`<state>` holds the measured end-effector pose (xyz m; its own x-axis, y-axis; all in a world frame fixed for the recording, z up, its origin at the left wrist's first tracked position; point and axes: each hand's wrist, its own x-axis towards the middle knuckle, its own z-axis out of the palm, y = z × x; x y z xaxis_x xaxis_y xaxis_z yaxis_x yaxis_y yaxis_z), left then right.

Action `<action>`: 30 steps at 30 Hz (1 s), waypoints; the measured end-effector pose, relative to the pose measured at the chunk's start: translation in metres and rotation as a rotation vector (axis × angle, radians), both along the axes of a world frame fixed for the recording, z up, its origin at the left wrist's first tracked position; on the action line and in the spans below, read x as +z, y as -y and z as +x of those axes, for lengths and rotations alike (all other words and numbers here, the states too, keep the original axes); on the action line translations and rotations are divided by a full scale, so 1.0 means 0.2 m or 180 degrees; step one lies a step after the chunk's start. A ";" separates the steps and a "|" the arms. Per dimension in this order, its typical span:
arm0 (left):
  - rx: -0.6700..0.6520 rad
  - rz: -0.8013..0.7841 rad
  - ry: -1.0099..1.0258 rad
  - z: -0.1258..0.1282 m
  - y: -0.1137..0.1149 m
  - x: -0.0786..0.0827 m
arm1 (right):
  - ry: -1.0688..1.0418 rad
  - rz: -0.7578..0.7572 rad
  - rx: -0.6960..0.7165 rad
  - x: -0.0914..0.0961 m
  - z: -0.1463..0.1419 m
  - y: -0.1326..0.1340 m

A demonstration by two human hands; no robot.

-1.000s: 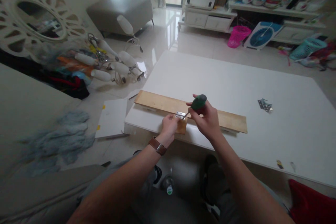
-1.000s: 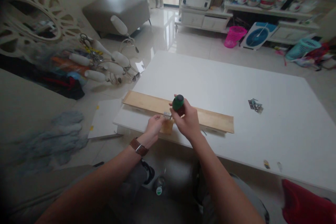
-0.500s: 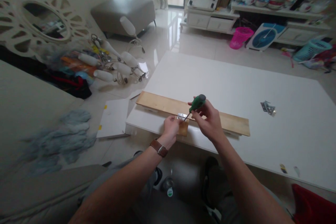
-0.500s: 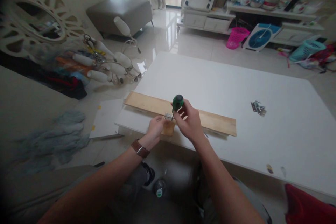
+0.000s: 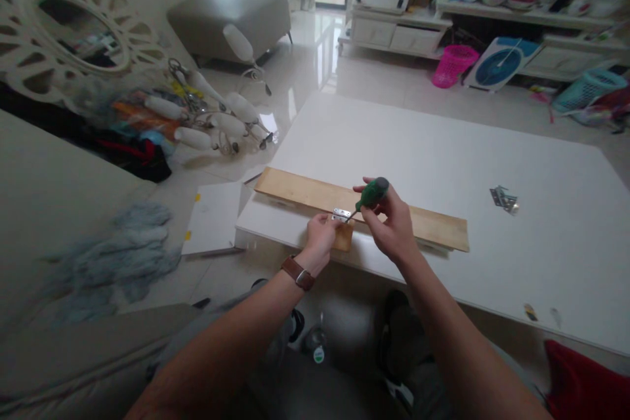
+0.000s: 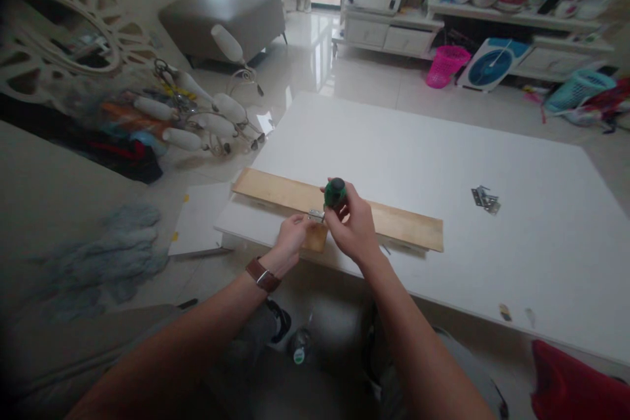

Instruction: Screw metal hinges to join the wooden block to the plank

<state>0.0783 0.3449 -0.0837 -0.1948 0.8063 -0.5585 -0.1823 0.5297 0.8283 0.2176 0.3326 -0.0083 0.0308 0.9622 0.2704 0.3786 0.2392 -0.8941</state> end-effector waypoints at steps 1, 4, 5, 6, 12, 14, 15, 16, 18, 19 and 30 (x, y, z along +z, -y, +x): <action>-0.0010 -0.0002 0.0008 0.00 0.00 0.00 | 0.0005 0.0002 0.0019 0.00 0.00 0.00; -0.0025 -0.0009 0.0037 0.00 0.00 -0.01 | -0.0005 0.0060 -0.0111 -0.01 0.00 0.00; -0.0029 -0.0014 0.0015 0.00 0.00 -0.01 | 0.0004 0.0101 -0.0192 -0.01 0.00 0.00; -0.0036 -0.0019 -0.0023 0.00 0.00 -0.02 | 0.0034 0.0148 -0.0285 -0.02 0.00 0.00; -0.0054 0.0031 -0.0037 -0.01 0.00 -0.04 | 0.0349 0.0405 -0.0568 -0.03 0.01 -0.01; -0.0051 0.0059 -0.0010 -0.01 0.00 -0.05 | 0.0269 0.0535 -0.0337 -0.04 0.01 -0.01; -0.0055 0.0075 -0.0005 0.00 0.00 -0.05 | 0.0190 0.0587 -0.0175 -0.04 0.01 -0.01; -0.0065 0.0091 0.0001 0.00 0.00 -0.05 | 0.0113 0.0615 -0.0010 -0.04 0.01 -0.01; -0.0095 0.0116 0.0024 0.00 0.00 -0.06 | 0.0083 0.0621 0.0221 -0.04 0.01 0.00; -0.0111 0.0128 0.0028 0.00 0.00 -0.06 | 0.0121 0.0617 0.0245 -0.03 0.01 0.00; -0.0036 -0.0030 -0.0039 0.00 0.00 -0.03 | -0.0298 0.0158 -0.0491 -0.06 0.00 -0.02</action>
<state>0.0781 0.3454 -0.0903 -0.1925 0.8031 -0.5639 -0.1661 0.5396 0.8253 0.2167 0.3358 -0.0204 0.2042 0.9297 0.3066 0.3299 0.2295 -0.9157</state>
